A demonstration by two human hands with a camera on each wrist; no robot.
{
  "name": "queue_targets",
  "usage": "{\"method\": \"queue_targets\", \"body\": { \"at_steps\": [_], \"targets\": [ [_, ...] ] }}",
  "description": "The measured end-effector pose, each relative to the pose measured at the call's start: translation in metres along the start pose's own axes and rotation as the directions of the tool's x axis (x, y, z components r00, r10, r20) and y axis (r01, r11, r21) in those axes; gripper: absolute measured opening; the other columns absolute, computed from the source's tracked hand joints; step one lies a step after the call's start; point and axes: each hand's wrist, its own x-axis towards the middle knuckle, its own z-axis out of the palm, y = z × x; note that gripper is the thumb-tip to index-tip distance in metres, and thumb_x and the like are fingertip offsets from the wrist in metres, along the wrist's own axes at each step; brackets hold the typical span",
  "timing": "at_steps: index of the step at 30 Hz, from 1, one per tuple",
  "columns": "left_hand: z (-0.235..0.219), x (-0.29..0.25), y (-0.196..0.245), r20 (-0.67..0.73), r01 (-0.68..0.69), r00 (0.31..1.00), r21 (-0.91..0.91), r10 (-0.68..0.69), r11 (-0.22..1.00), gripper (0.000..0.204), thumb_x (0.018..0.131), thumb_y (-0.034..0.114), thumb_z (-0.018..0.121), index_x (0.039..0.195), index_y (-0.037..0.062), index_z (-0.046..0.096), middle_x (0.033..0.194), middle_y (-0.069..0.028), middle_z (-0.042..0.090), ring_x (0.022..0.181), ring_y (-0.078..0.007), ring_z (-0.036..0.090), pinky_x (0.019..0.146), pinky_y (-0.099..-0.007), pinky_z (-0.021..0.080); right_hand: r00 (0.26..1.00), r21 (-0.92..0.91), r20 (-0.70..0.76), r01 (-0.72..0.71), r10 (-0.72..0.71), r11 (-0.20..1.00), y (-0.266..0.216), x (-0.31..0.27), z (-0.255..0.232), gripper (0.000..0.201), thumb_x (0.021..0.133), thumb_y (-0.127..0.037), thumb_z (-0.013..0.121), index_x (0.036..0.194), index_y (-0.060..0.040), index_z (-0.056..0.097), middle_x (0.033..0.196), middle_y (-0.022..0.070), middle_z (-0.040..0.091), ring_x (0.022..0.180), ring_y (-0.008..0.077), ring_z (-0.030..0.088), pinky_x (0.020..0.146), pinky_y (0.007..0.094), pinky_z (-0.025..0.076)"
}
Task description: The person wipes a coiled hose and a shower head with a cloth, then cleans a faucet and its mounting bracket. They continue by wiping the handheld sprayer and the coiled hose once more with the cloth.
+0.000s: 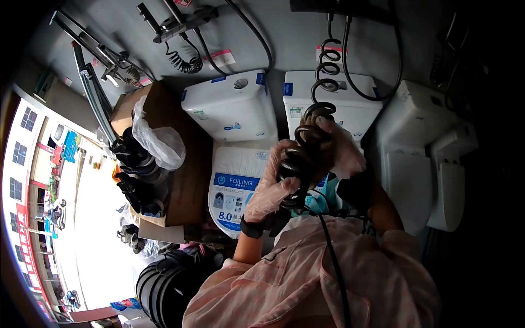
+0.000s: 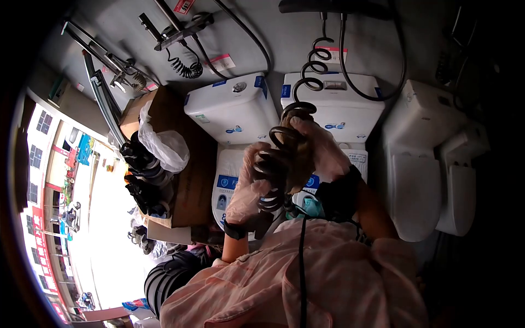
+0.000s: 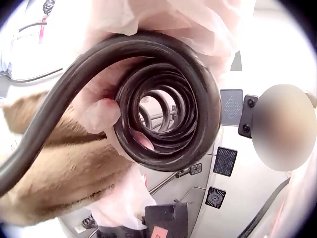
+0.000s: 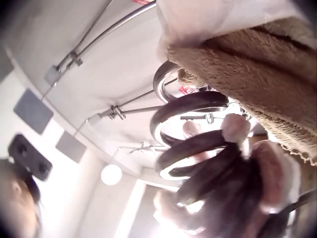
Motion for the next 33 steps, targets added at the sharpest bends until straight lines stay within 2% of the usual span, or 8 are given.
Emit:
{"method": "queue_targets", "body": {
  "at_steps": [6, 10, 13, 18, 28, 31, 32, 33],
  "targets": [
    [-0.008, 0.030, -0.002, 0.144, -0.039, 0.989, 0.081, 0.027, 0.996, 0.079, 0.078, 0.043, 0.069, 0.138, 0.0101, 0.030, 0.099, -0.0034, 0.047, 0.084, -0.0123, 0.046, 0.076, -0.0235, 0.041, 0.984, -0.330, -0.017, 0.159, -0.175, 0.930, -0.016, -0.025, 0.024, 0.025, 0.093, -0.026, 0.054, 0.108, -0.0053, 0.053, 0.085, 0.0014, 0.057, 0.069, 0.0098, 0.057, 0.058, 0.0232, 0.046],
    [-0.004, 0.042, -0.006, 0.155, 0.198, 0.971, -0.111, -0.180, 0.974, 0.058, 0.069, 0.011, 0.056, 0.125, 0.0113, 0.043, 0.105, -0.0042, 0.055, 0.087, -0.0123, 0.055, 0.070, -0.0213, 0.045, 0.949, -0.412, 0.088, 0.310, -0.301, 0.857, -0.012, -0.023, 0.014, 0.020, 0.094, -0.023, 0.052, 0.099, -0.0044, 0.055, 0.068, -0.0023, 0.049, 0.046, 0.0071, 0.045, 0.040, 0.0209, 0.035],
    [0.008, 0.041, 0.010, 0.217, 0.114, 0.961, 0.262, -0.173, 0.958, 0.046, 0.066, 0.009, 0.054, 0.111, 0.0098, 0.047, 0.096, -0.0032, 0.058, 0.085, -0.0100, 0.053, 0.072, -0.0221, 0.043, 0.907, -0.405, -0.150, 0.306, -0.393, 0.861, -0.006, -0.023, 0.010, 0.025, 0.092, -0.027, 0.054, 0.100, -0.0031, 0.056, 0.076, 0.0002, 0.053, 0.062, 0.0079, 0.049, 0.055, 0.0226, 0.041],
    [0.009, 0.022, 0.022, 0.098, 0.209, 0.971, 0.090, -0.217, 0.974, 0.033, 0.072, 0.010, 0.056, 0.104, 0.0064, 0.051, 0.087, 0.0013, 0.052, 0.077, -0.0083, 0.044, 0.074, -0.0213, 0.040, 0.647, -0.549, -0.497, 0.281, -0.578, 0.787, -0.004, -0.016, -0.032, 0.044, 0.089, -0.039, 0.055, 0.115, -0.0036, 0.057, 0.107, 0.0060, 0.058, 0.093, 0.0144, 0.056, 0.083, 0.0281, 0.045],
    [0.002, -0.019, 0.036, 0.162, 0.134, 0.969, 0.291, -0.187, 0.947, 0.039, 0.068, 0.011, 0.061, 0.105, 0.0081, 0.051, 0.088, -0.0015, 0.053, 0.083, -0.0115, 0.049, 0.078, -0.0253, 0.042, 0.934, -0.617, -0.029, 0.262, -0.355, 0.742, -0.058, -0.006, 0.024, 0.060, 0.087, -0.045, 0.055, 0.124, 0.0008, 0.044, 0.109, 0.0080, 0.054, 0.094, 0.0150, 0.053, 0.082, 0.0293, 0.043],
    [-0.006, -0.024, 0.028, 0.152, 0.157, 0.973, 0.106, -0.172, 0.982, 0.041, 0.068, 0.009, 0.060, 0.108, 0.0083, 0.051, 0.088, -0.0007, 0.053, 0.082, -0.0108, 0.049, 0.076, -0.0248, 0.042, 0.834, -0.857, 0.228, 0.417, -0.503, 0.303, -0.038, 0.025, 0.003, 0.048, 0.089, -0.040, 0.053, 0.101, 0.0062, 0.053, 0.095, 0.0116, 0.056, 0.084, 0.0171, 0.051, 0.079, 0.0310, 0.042],
    [-0.009, -0.026, 0.026, 0.131, 0.163, 0.978, -0.005, -0.161, 0.987, 0.042, 0.067, 0.008, 0.059, 0.109, 0.0083, 0.051, 0.088, -0.0002, 0.053, 0.081, -0.0100, 0.049, 0.074, -0.0240, 0.042, 0.985, -0.709, 0.130, 0.172, -0.113, 0.684, -0.043, 0.043, -0.014, 0.047, 0.089, -0.039, 0.055, 0.104, 0.0047, 0.054, 0.097, 0.0095, 0.057, 0.087, 0.0165, 0.052, 0.082, 0.0316, 0.041],
    [-0.011, -0.028, 0.030, 0.112, 0.233, 0.968, -0.073, -0.224, 0.970, 0.043, 0.067, 0.006, 0.057, 0.109, 0.0078, 0.050, 0.087, 0.0001, 0.053, 0.077, -0.0082, 0.048, 0.068, -0.0215, 0.041, 0.973, -0.671, 0.158, 0.232, -0.170, 0.705, -0.038, 0.033, -0.011, 0.046, 0.089, -0.039, 0.056, 0.107, 0.0033, 0.054, 0.101, 0.0084, 0.057, 0.092, 0.0157, 0.052, 0.085, 0.0317, 0.041]
  ]
}}
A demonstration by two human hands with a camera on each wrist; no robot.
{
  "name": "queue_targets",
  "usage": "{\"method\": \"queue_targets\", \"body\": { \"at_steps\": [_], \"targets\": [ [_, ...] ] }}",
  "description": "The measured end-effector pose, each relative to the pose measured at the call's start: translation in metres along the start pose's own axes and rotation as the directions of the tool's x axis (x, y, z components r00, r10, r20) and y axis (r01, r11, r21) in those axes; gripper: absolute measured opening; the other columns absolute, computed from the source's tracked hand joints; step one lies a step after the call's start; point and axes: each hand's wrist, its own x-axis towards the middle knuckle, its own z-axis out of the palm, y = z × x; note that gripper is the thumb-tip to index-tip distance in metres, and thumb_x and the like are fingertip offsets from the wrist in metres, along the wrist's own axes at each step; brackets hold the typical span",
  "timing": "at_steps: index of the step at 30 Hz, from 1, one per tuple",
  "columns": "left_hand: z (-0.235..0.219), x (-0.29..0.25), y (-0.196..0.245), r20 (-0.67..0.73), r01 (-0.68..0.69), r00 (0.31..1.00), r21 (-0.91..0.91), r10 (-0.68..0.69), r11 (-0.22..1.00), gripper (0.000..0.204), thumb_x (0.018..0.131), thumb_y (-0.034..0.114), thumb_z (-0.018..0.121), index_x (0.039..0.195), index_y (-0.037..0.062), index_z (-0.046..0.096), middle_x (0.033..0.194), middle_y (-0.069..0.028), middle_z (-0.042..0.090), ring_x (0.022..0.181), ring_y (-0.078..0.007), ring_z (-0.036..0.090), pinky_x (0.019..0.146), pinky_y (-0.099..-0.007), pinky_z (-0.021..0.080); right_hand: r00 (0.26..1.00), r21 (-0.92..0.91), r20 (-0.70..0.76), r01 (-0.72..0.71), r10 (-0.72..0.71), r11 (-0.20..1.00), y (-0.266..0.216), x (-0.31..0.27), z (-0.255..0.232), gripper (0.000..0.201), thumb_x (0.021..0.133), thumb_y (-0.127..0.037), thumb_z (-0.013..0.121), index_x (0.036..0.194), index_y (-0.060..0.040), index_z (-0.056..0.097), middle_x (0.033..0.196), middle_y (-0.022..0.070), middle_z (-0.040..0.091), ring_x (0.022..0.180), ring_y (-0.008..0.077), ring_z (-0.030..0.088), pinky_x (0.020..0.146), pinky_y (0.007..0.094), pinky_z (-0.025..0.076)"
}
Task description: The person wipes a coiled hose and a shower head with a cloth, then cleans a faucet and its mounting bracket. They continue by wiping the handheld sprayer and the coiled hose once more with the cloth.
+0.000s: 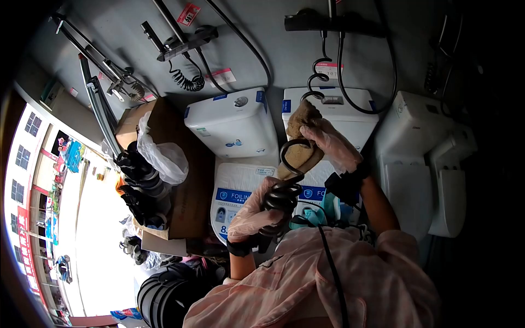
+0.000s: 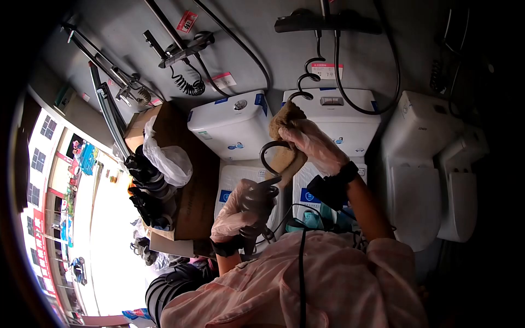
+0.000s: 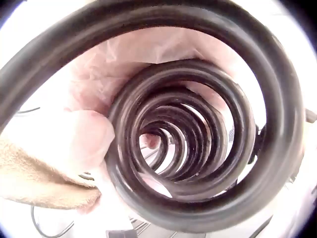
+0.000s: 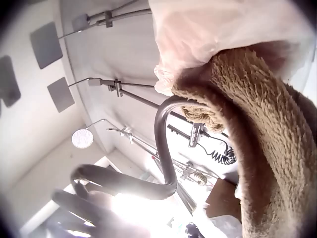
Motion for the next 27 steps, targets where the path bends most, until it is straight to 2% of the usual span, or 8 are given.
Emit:
{"method": "queue_targets", "body": {
  "at_steps": [7, 11, 15, 17, 22, 23, 25, 27],
  "targets": [
    [-0.004, 0.003, -0.008, 0.018, -0.128, 0.991, -0.166, 0.133, 0.978, 0.045, 0.066, 0.005, 0.057, 0.110, 0.0056, 0.048, 0.090, -0.0029, 0.056, 0.075, -0.0087, 0.049, 0.066, -0.0210, 0.041, 0.977, 0.519, -0.078, -0.129, 0.198, 0.845, 0.005, -0.040, 0.010, 0.058, 0.090, -0.043, 0.053, 0.128, -0.0009, 0.042, 0.120, 0.0104, 0.052, 0.113, 0.0194, 0.050, 0.100, 0.0335, 0.038],
    [-0.008, 0.004, -0.011, 0.023, -0.101, 0.994, -0.093, 0.103, 0.991, 0.045, 0.066, 0.005, 0.057, 0.111, 0.0059, 0.048, 0.092, -0.0035, 0.057, 0.079, -0.0095, 0.052, 0.068, -0.0217, 0.042, 0.987, 0.718, -0.156, 0.141, -0.040, 0.682, 0.011, -0.047, -0.025, 0.047, 0.093, -0.041, 0.048, 0.122, -0.0043, 0.047, 0.117, 0.0104, 0.056, 0.102, 0.0202, 0.058, 0.090, 0.0337, 0.047],
    [-0.018, 0.006, -0.010, -0.010, -0.129, 0.992, -0.079, 0.129, 0.988, 0.045, 0.067, 0.003, 0.057, 0.111, 0.0080, 0.049, 0.091, -0.0005, 0.057, 0.081, -0.0095, 0.052, 0.072, -0.0234, 0.043, 0.868, 0.359, -0.438, 0.406, -0.233, 0.840, 0.008, -0.064, -0.044, 0.054, 0.088, -0.042, 0.056, 0.123, -0.0019, 0.047, 0.110, 0.0123, 0.059, 0.099, 0.0205, 0.059, 0.086, 0.0332, 0.050],
    [-0.012, 0.008, -0.009, 0.038, -0.083, 0.996, -0.026, 0.084, 0.996, 0.044, 0.068, 0.002, 0.056, 0.111, 0.0086, 0.049, 0.091, -0.0003, 0.056, 0.080, -0.0085, 0.051, 0.072, -0.0224, 0.042, 0.870, 0.482, -0.493, 0.245, 0.030, 0.841, -0.009, -0.064, -0.045, 0.045, 0.091, -0.041, 0.052, 0.114, -0.0021, 0.054, 0.106, 0.0111, 0.062, 0.093, 0.0201, 0.062, 0.085, 0.0327, 0.050],
    [0.004, 0.016, -0.008, 0.016, -0.031, 0.999, -0.042, 0.032, 0.999, 0.040, 0.070, 0.003, 0.056, 0.108, 0.0109, 0.049, 0.078, 0.0046, 0.049, 0.065, -0.0052, 0.043, 0.057, -0.0197, 0.035, 0.848, 0.067, -0.529, 0.086, -0.038, 0.994, -0.041, -0.046, -0.016, 0.056, 0.090, -0.042, 0.053, 0.127, -0.0015, 0.045, 0.117, 0.0086, 0.055, 0.101, 0.0170, 0.057, 0.089, 0.0264, 0.044],
    [0.004, 0.016, -0.009, 0.013, -0.030, 0.999, -0.041, 0.030, 0.999, 0.040, 0.070, 0.003, 0.056, 0.108, 0.0109, 0.049, 0.078, 0.0046, 0.049, 0.065, -0.0052, 0.043, 0.057, -0.0197, 0.035, 0.855, -0.155, -0.515, -0.017, -0.066, 0.988, -0.045, -0.042, -0.013, 0.056, 0.090, -0.041, 0.053, 0.128, -0.0023, 0.043, 0.117, 0.0086, 0.054, 0.098, 0.0173, 0.057, 0.088, 0.0265, 0.044],
    [0.003, 0.016, -0.010, 0.021, -0.036, 0.999, -0.010, 0.037, 0.999, 0.042, 0.069, 0.003, 0.056, 0.110, 0.0100, 0.049, 0.079, 0.0038, 0.049, 0.068, -0.0055, 0.043, 0.059, -0.0197, 0.036, 0.910, -0.520, -0.047, 0.330, -0.412, 0.788, -0.041, -0.016, -0.017, 0.030, 0.088, -0.021, 0.058, 0.111, -0.0030, 0.052, 0.103, 0.0131, 0.057, 0.084, 0.0205, 0.058, 0.068, 0.0316, 0.048],
    [0.012, 0.015, -0.002, 0.025, -0.049, 0.999, 0.028, 0.049, 0.998, 0.043, 0.069, 0.004, 0.056, 0.111, 0.0094, 0.048, 0.081, 0.0029, 0.050, 0.069, -0.0062, 0.044, 0.061, -0.0202, 0.037, 0.890, -0.530, 0.008, 0.391, -0.457, 0.752, -0.042, 0.002, 0.001, 0.017, 0.085, -0.014, 0.059, 0.095, -0.0003, 0.058, 0.088, 0.0143, 0.061, 0.073, 0.0249, 0.060, 0.062, 0.0355, 0.048]
  ]
}}
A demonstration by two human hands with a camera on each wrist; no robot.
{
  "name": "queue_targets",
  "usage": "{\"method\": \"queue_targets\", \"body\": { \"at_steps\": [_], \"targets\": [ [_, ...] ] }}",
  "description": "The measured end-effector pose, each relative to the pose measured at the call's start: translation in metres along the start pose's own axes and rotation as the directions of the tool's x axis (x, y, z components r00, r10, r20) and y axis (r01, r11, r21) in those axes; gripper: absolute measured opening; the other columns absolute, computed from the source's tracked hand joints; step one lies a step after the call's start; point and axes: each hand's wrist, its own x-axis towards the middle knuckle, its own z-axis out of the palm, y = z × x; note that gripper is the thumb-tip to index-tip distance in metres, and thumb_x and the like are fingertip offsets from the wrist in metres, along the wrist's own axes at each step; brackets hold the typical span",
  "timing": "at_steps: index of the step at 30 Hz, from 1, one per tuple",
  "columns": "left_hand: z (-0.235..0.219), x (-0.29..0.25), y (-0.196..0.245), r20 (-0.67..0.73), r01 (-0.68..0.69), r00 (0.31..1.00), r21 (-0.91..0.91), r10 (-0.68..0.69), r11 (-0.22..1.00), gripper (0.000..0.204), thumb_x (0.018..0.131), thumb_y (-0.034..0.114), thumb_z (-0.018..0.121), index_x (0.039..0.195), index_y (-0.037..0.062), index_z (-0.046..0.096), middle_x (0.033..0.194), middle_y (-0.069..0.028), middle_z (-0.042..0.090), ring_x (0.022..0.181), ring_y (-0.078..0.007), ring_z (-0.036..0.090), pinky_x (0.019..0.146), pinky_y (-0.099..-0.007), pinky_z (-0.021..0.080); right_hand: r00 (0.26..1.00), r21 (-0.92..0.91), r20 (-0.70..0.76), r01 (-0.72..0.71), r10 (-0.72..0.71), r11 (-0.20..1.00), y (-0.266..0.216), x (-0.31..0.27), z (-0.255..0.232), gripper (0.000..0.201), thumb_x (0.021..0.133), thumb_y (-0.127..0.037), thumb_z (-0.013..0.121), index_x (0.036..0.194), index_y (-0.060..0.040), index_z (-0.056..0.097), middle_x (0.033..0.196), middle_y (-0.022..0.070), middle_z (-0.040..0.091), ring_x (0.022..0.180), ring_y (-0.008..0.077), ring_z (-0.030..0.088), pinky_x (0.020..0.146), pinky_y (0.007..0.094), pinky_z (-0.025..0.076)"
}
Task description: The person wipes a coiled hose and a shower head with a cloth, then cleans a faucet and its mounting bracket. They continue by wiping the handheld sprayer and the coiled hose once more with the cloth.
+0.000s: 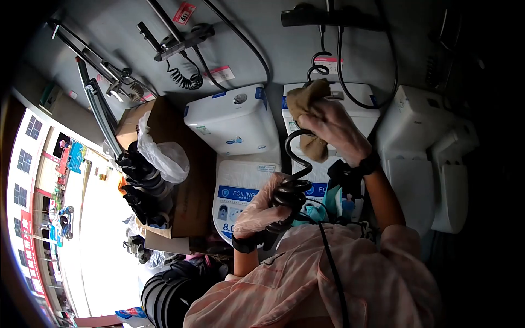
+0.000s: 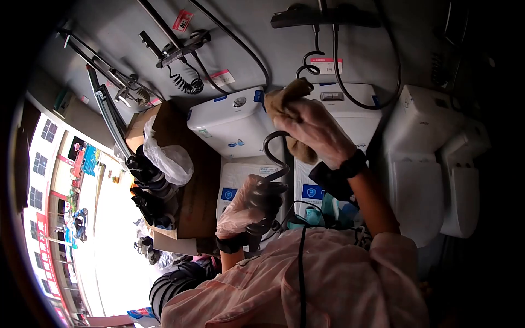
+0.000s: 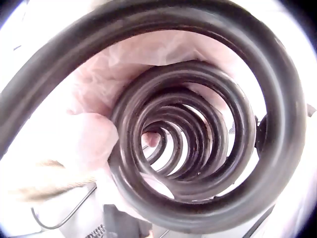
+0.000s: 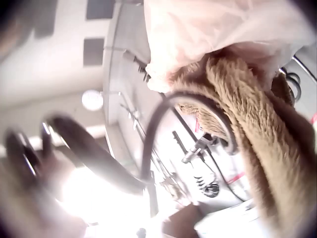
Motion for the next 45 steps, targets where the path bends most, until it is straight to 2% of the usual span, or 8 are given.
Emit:
{"method": "queue_targets", "body": {
  "at_steps": [5, 11, 18, 28, 31, 33, 40, 45],
  "targets": [
    [-0.005, -0.003, 0.003, -0.030, 0.104, 0.994, 0.135, -0.101, 0.985, 0.049, 0.067, 0.009, 0.058, 0.115, 0.0070, 0.047, 0.090, -0.0001, 0.053, 0.079, -0.0091, 0.046, 0.074, -0.0219, 0.039, 0.991, -0.395, 0.084, 0.130, -0.105, 0.910, 0.018, 0.004, 0.021, 0.018, 0.086, -0.018, 0.059, 0.088, 0.0003, 0.061, 0.074, 0.0133, 0.061, 0.062, 0.0233, 0.060, 0.059, 0.0332, 0.048],
    [-0.002, -0.004, -0.001, 0.002, 0.054, 0.999, 0.067, -0.054, 0.996, 0.050, 0.067, 0.012, 0.058, 0.115, 0.0069, 0.047, 0.091, -0.0010, 0.054, 0.080, -0.0095, 0.047, 0.074, -0.0222, 0.040, 0.887, 0.562, 0.200, -0.452, 0.417, 0.693, -0.004, -0.028, 0.016, 0.031, 0.091, -0.026, 0.054, 0.103, 0.0024, 0.057, 0.087, 0.0008, 0.057, 0.082, 0.0071, 0.052, 0.074, 0.0225, 0.044],
    [-0.006, -0.006, 0.001, 0.005, 0.045, 0.999, 0.051, -0.046, 0.998, 0.047, 0.068, 0.011, 0.057, 0.114, 0.0062, 0.047, 0.093, -0.0021, 0.054, 0.085, -0.0113, 0.049, 0.079, -0.0256, 0.042, 0.886, 0.760, -0.317, 0.024, 0.338, 0.649, 0.008, -0.063, -0.011, 0.051, 0.090, -0.044, 0.051, 0.122, -0.0036, 0.051, 0.114, 0.0093, 0.058, 0.105, 0.0187, 0.056, 0.093, 0.0336, 0.043],
    [-0.001, 0.000, -0.010, 0.048, 0.029, 0.998, 0.292, -0.045, 0.956, 0.048, 0.069, 0.014, 0.059, 0.115, 0.0096, 0.047, 0.092, -0.0014, 0.053, 0.086, -0.0125, 0.047, 0.081, -0.0258, 0.040, 0.777, 0.888, -0.155, -0.161, 0.610, 0.431, 0.034, -0.046, 0.000, 0.044, 0.092, -0.038, 0.051, 0.120, -0.0032, 0.054, 0.102, 0.0074, 0.062, 0.088, 0.0127, 0.060, 0.078, 0.0220, 0.048],
    [0.000, -0.002, -0.009, 0.005, 0.049, 0.999, 0.211, -0.051, 0.976, 0.054, 0.060, 0.011, 0.061, 0.111, 0.0044, 0.045, 0.101, -0.0076, 0.054, 0.090, -0.0140, 0.049, 0.081, -0.0281, 0.040, 0.907, 0.371, -0.058, -0.367, 0.416, 0.853, 0.029, -0.037, -0.002, 0.042, 0.097, -0.029, 0.037, 0.134, -0.0091, 0.041, 0.127, 0.0116, 0.049, 0.113, 0.0226, 0.051, 0.098, 0.0267, 0.038],
    [-0.003, -0.002, -0.009, 0.012, 0.045, 0.999, 0.207, -0.049, 0.977, 0.055, 0.060, 0.012, 0.062, 0.111, 0.0040, 0.045, 0.101, -0.0078, 0.054, 0.090, -0.0144, 0.050, 0.081, -0.0284, 0.040, 0.987, -0.510, 0.152, 0.116, -0.043, 0.852, 0.071, -0.039, -0.003, 0.052, 0.091, -0.001, 0.037, 0.141, -0.0127, 0.027, 0.137, 0.0152, 0.039, 0.118, 0.0276, 0.048, 0.105, 0.0314, 0.035],
    [-0.003, -0.001, -0.003, 0.096, 0.058, 0.991, 0.309, -0.092, 0.949, 0.054, 0.067, 0.013, 0.063, 0.117, 0.0039, 0.043, 0.107, -0.0092, 0.056, 0.096, -0.0161, 0.053, 0.085, -0.0304, 0.042, 0.923, -0.801, 0.375, 0.275, 0.088, 0.532, 0.095, -0.020, -0.009, 0.059, 0.085, 0.002, 0.039, 0.141, 0.0013, 0.020, 0.134, 0.0141, 0.040, 0.124, 0.0244, 0.042, 0.108, 0.0295, 0.033],
    [-0.002, 0.001, -0.004, 0.111, 0.052, 0.991, 0.230, -0.079, 0.972, 0.053, 0.069, 0.011, 0.062, 0.118, 0.0050, 0.042, 0.105, -0.0081, 0.058, 0.093, -0.0158, 0.054, 0.082, -0.0304, 0.044, 0.946, -0.359, 0.073, -0.270, 0.316, 0.893, 0.052, -0.006, -0.028, 0.048, 0.093, -0.018, 0.037, 0.137, 0.0023, 0.031, 0.134, 0.0174, 0.041, 0.122, 0.0251, 0.044, 0.107, 0.0299, 0.031]
  ]
}}
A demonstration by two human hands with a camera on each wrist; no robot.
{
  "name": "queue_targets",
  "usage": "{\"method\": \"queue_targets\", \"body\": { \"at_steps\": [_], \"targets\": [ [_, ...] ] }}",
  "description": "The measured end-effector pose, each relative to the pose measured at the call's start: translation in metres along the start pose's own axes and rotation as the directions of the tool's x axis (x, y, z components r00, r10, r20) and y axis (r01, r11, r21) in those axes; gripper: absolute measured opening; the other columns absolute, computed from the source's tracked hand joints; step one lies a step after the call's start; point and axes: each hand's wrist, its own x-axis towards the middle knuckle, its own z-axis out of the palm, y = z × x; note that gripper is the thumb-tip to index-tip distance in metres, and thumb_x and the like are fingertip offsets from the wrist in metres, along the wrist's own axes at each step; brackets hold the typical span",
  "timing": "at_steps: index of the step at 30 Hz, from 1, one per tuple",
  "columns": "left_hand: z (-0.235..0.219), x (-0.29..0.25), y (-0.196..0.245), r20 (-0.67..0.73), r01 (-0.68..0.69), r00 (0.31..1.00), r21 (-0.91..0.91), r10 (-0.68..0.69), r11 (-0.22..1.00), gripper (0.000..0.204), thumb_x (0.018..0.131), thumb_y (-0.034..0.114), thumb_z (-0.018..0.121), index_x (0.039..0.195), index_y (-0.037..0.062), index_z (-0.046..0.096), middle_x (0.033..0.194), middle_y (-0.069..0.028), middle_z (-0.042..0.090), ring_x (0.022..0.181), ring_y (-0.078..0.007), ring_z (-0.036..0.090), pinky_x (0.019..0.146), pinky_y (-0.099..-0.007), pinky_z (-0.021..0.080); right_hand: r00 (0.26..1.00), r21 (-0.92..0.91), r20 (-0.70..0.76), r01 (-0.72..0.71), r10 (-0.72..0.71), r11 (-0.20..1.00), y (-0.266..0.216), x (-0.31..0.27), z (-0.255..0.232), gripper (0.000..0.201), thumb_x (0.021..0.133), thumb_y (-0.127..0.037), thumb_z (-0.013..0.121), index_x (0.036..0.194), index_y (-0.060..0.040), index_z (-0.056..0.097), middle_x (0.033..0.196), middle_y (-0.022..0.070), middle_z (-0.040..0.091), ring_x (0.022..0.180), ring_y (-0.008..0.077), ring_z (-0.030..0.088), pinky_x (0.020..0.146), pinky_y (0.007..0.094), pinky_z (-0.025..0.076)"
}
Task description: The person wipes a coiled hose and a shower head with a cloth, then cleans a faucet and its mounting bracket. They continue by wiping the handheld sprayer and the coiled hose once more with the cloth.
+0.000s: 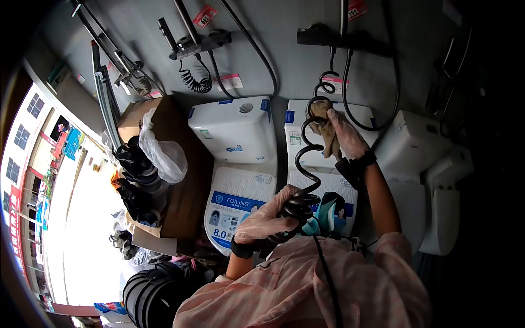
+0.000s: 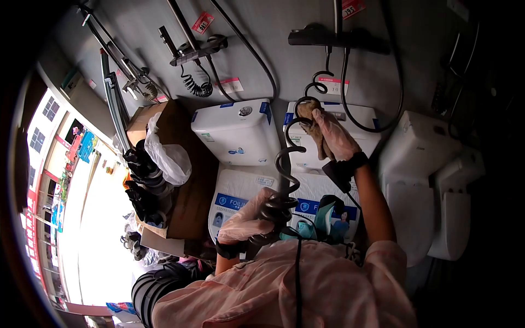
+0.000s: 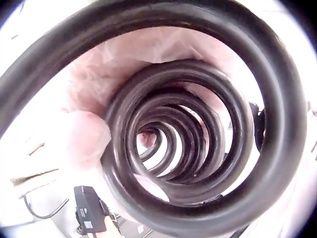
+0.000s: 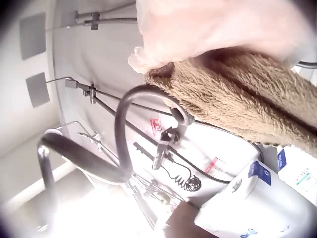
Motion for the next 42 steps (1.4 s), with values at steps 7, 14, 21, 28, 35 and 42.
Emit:
{"method": "queue_targets", "body": {
  "at_steps": [7, 14, 21, 28, 35, 42],
  "targets": [
    [0.005, -0.002, 0.011, 0.001, -0.006, 1.000, -0.062, 0.006, 0.998, 0.053, 0.072, 0.012, 0.058, 0.123, 0.0085, 0.045, 0.097, -0.0014, 0.054, 0.090, -0.0109, 0.048, 0.083, -0.0243, 0.040, 0.988, 0.328, -0.118, -0.058, 0.102, 0.943, -0.013, 0.003, -0.031, 0.046, 0.100, -0.033, 0.034, 0.129, 0.0019, 0.040, 0.127, 0.0176, 0.048, 0.118, 0.0222, 0.046, 0.104, 0.0299, 0.033],
    [0.015, -0.005, 0.009, 0.054, -0.008, 0.999, 0.058, 0.005, 0.998, 0.046, 0.072, 0.011, 0.057, 0.117, 0.0057, 0.047, 0.089, -0.0015, 0.048, 0.083, -0.0127, 0.044, 0.077, -0.0250, 0.039, 0.983, -0.290, 0.135, 0.161, -0.127, 0.943, 0.030, 0.030, -0.010, 0.050, 0.092, -0.004, 0.033, 0.141, 0.0006, 0.022, 0.143, 0.0141, 0.032, 0.132, 0.0211, 0.034, 0.112, 0.0280, 0.026],
    [0.013, -0.014, 0.008, -0.005, -0.016, 1.000, -0.035, 0.016, 0.999, 0.048, 0.072, 0.011, 0.057, 0.119, 0.0059, 0.045, 0.092, -0.0009, 0.049, 0.083, -0.0126, 0.044, 0.078, -0.0247, 0.039, 0.739, -0.958, 0.285, 0.240, -0.611, -0.157, 0.091, 0.041, 0.044, 0.057, 0.090, -0.007, 0.035, 0.140, 0.0094, 0.016, 0.148, 0.0193, 0.019, 0.138, 0.0245, 0.019, 0.116, 0.0312, 0.012],
    [-0.001, -0.008, -0.009, -0.037, -0.058, 0.998, -0.145, 0.054, 0.988, 0.057, 0.070, 0.018, 0.065, 0.121, 0.0063, 0.044, 0.109, -0.0083, 0.056, 0.092, -0.0158, 0.054, 0.081, -0.0294, 0.044, 0.945, 0.656, 0.308, -0.296, 0.112, 0.694, 0.030, 0.011, 0.026, 0.066, 0.094, -0.052, 0.038, 0.132, 0.0020, 0.039, 0.126, 0.0132, 0.050, 0.115, 0.0204, 0.047, 0.103, 0.0270, 0.030],
    [-0.005, -0.008, -0.006, -0.096, -0.066, 0.994, -0.147, 0.052, 0.987, 0.046, 0.074, 0.008, 0.056, 0.118, 0.0101, 0.047, 0.087, 0.0012, 0.049, 0.081, -0.0092, 0.045, 0.072, -0.0230, 0.040, 0.998, 0.510, -0.023, -0.038, 0.058, 0.859, 0.016, -0.041, 0.023, 0.063, 0.095, -0.051, 0.035, 0.130, 0.0008, 0.043, 0.122, 0.0115, 0.054, 0.112, 0.0182, 0.050, 0.101, 0.0281, 0.034],
    [-0.001, 0.019, -0.010, -0.210, -0.078, 0.977, -0.152, 0.045, 0.985, 0.055, 0.072, 0.007, 0.054, 0.126, 0.0090, 0.039, 0.103, -0.0053, 0.055, 0.090, -0.0127, 0.052, 0.079, -0.0239, 0.043, 0.960, 0.961, 0.090, -0.153, 0.263, 0.231, -0.006, -0.047, 0.033, 0.048, 0.096, -0.041, 0.043, 0.127, -0.0037, 0.044, 0.115, 0.0073, 0.058, 0.108, 0.0196, 0.055, 0.097, 0.0315, 0.041]
  ]
}}
